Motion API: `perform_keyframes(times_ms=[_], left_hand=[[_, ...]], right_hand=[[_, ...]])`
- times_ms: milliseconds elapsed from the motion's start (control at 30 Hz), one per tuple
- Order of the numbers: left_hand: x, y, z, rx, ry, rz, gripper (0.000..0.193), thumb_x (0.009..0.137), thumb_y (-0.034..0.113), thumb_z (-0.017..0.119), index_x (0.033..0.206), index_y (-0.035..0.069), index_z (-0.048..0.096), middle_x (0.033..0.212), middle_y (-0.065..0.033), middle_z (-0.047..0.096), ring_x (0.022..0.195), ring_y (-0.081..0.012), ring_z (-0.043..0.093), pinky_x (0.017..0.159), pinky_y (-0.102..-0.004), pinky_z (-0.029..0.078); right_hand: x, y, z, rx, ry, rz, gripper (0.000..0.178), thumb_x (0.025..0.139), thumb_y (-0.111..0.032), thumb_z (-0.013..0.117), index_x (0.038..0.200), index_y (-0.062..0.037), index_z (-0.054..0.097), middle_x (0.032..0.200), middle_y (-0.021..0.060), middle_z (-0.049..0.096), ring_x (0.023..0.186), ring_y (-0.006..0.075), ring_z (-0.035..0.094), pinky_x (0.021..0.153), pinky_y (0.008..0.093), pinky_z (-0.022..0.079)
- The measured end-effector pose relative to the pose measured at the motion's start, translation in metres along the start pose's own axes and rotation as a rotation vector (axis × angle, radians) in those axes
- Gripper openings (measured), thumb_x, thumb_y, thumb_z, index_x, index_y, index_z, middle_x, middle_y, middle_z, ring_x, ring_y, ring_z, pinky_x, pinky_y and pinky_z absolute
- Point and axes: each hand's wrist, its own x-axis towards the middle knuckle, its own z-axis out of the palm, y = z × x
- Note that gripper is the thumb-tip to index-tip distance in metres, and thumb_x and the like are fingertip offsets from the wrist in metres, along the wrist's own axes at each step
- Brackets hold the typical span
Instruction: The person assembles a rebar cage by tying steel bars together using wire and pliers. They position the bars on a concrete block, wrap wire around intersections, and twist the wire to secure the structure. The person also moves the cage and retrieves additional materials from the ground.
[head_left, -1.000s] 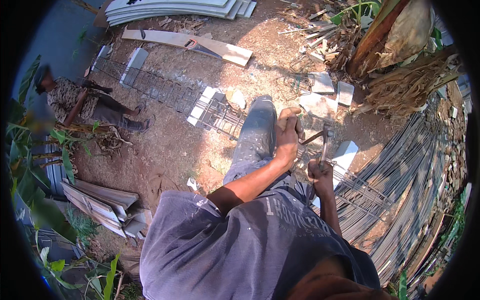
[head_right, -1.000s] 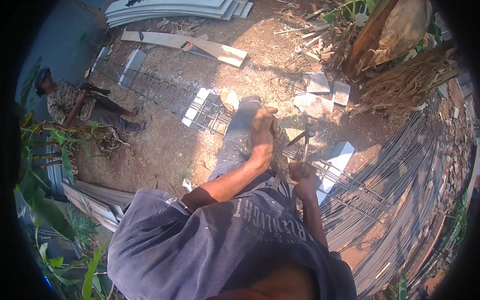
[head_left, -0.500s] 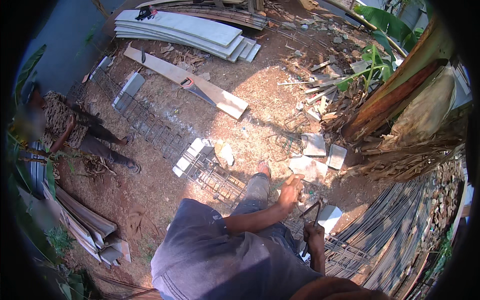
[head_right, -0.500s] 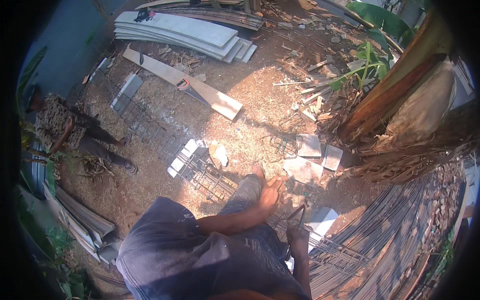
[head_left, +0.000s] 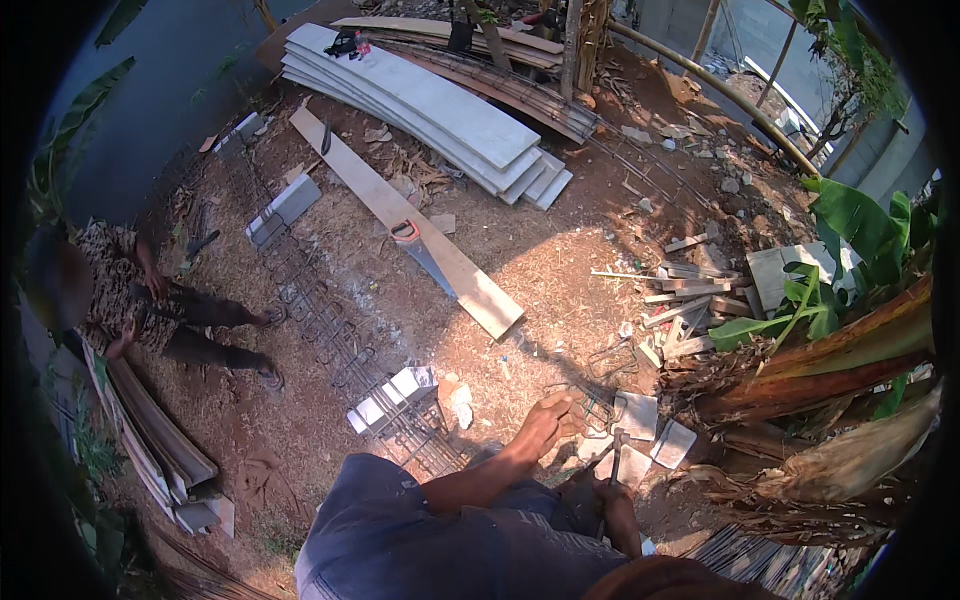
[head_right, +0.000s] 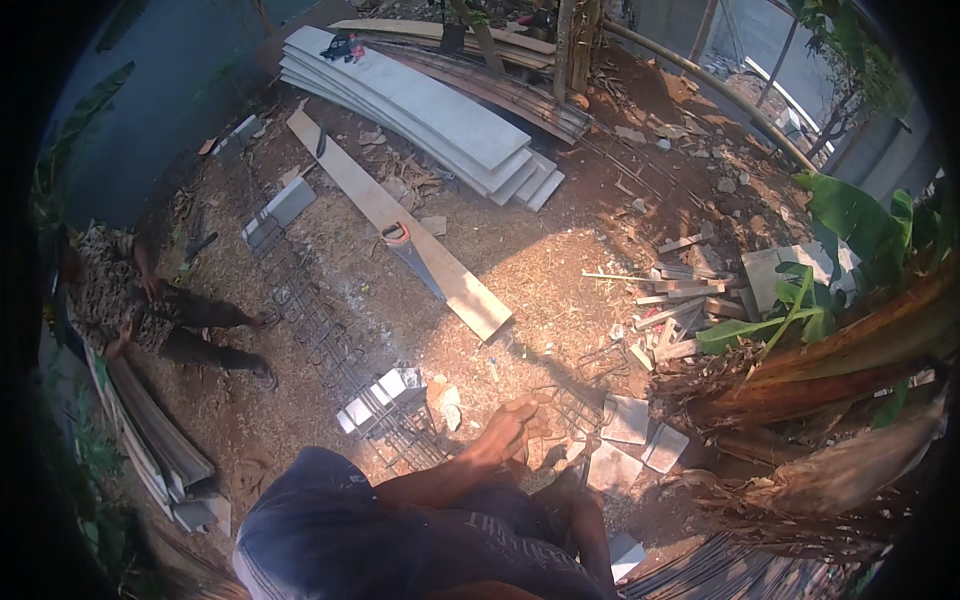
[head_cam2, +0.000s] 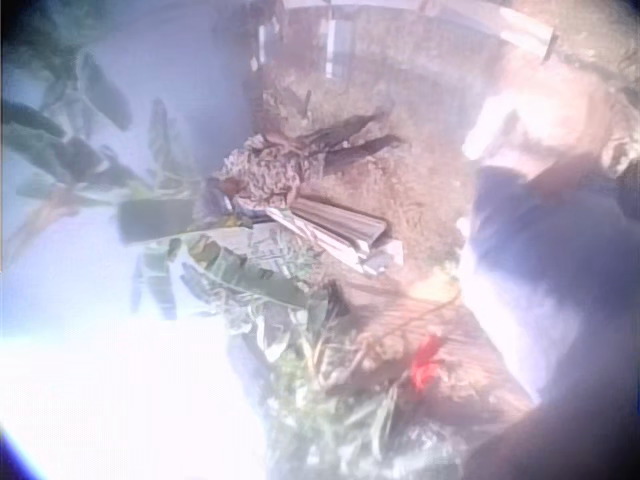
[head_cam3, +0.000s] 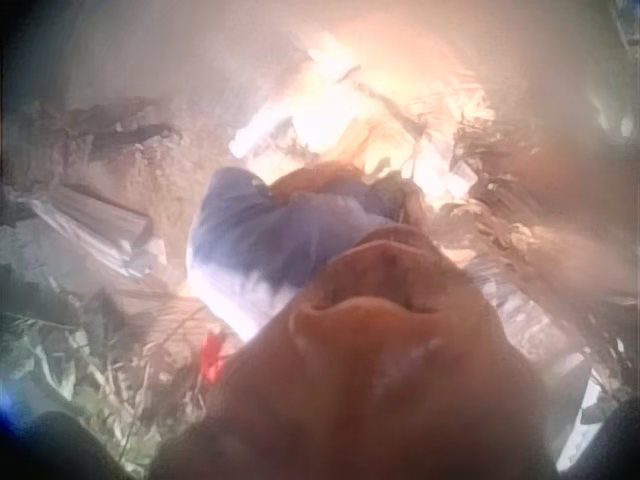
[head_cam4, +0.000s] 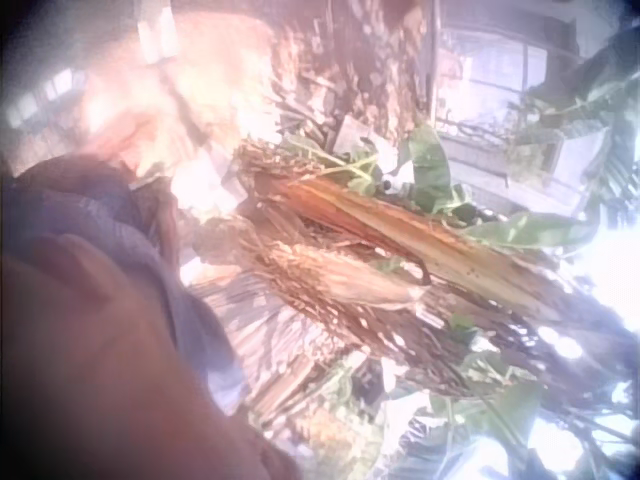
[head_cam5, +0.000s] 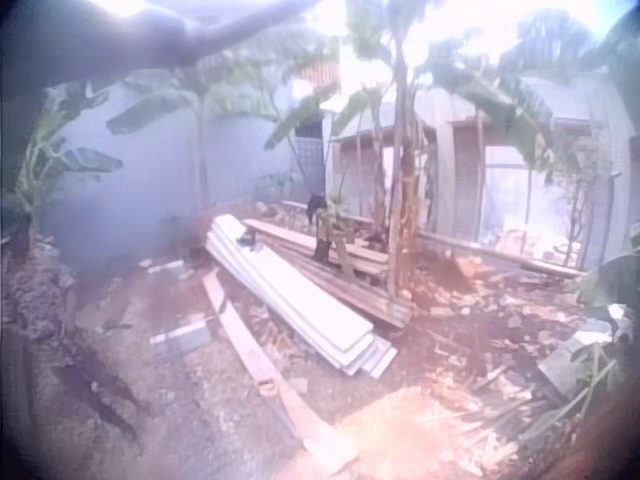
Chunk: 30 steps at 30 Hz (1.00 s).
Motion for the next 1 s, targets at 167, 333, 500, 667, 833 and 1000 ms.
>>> perform_keyframes(times_ms=[167, 333, 500, 667, 833, 1000], left_hand=[[-0.012, 0.077, -0.021, 0.101, 0.118, 0.291, 0.032, 0.101, 0.027, 0.053, 0.124, 0.004, 0.057, 0.086, -0.0058, 0.063, 0.083, -0.0177, 0.065, 0.077, -0.0324, 0.055], [-0.025, 0.139, -0.047, 0.071, 0.526, 0.721, 0.030, 0.098, 0.024, 0.059, 0.117, 0.001, 0.059, 0.085, -0.0063, 0.064, 0.074, -0.0157, 0.063, 0.074, -0.0301, 0.053], [-0.021, 0.199, -0.103, -0.068, 0.925, 0.914, 0.023, 0.099, 0.017, 0.056, 0.112, -0.002, 0.061, 0.080, -0.0039, 0.061, 0.066, -0.0131, 0.059, 0.067, -0.0279, 0.051], [-0.013, 0.268, -0.206, -0.113, 0.959, 0.708, 0.024, 0.099, 0.016, 0.053, 0.112, -0.004, 0.060, 0.074, -0.0036, 0.059, 0.059, -0.0137, 0.059, 0.059, -0.0277, 0.052], [-0.014, 0.370, -0.224, -0.032, 0.975, 0.735, 0.032, 0.099, 0.029, 0.056, 0.109, -0.002, 0.061, 0.073, -0.0047, 0.061, 0.059, -0.0173, 0.062, 0.057, -0.0290, 0.052], [0.004, 0.433, -0.238, -0.382, 1.065, 1.009, 0.029, 0.103, 0.030, 0.048, 0.105, 0.002, 0.054, 0.070, -0.0024, 0.048, 0.063, -0.0172, 0.050, 0.064, -0.0373, 0.048]], right_hand=[[0.081, -0.088, 0.044, 0.011, -0.398, 0.216, 0.021, 0.094, -0.016, 0.059, 0.074, -0.0110, 0.053, 0.057, -0.0049, 0.042, 0.046, 0.0081, 0.041, 0.043, 0.0253, 0.032], [0.134, -0.153, 0.123, -0.176, -0.622, 0.261, 0.015, 0.087, -0.019, 0.071, 0.083, -0.0069, 0.064, 0.062, -0.0024, 0.058, 0.048, 0.0075, 0.050, 0.044, 0.0227, 0.039], [0.142, -0.217, 0.241, -0.400, -0.689, 0.235, 0.016, 0.086, -0.018, 0.073, 0.088, -0.0033, 0.066, 0.068, 0.0027, 0.064, 0.057, 0.0110, 0.058, 0.048, 0.0249, 0.045], [0.240, -0.220, 0.327, -0.715, -0.950, -0.190, 0.016, 0.084, -0.020, 0.074, 0.078, -0.0066, 0.069, 0.072, 0.0053, 0.068, 0.066, 0.0142, 0.061, 0.056, 0.0336, 0.048], [0.264, -0.301, 0.427, -0.788, -1.040, -0.116, 0.022, 0.086, -0.019, 0.069, 0.070, -0.0040, 0.063, 0.060, 0.0032, 0.055, 0.057, 0.0143, 0.051, 0.054, 0.0355, 0.041], [0.308, -0.343, 0.506, -0.720, -1.152, -0.281, 0.021, 0.088, -0.018, 0.064, 0.077, -0.0002, 0.063, 0.064, 0.0003, 0.055, 0.060, 0.0107, 0.050, 0.054, 0.0302, 0.040]])
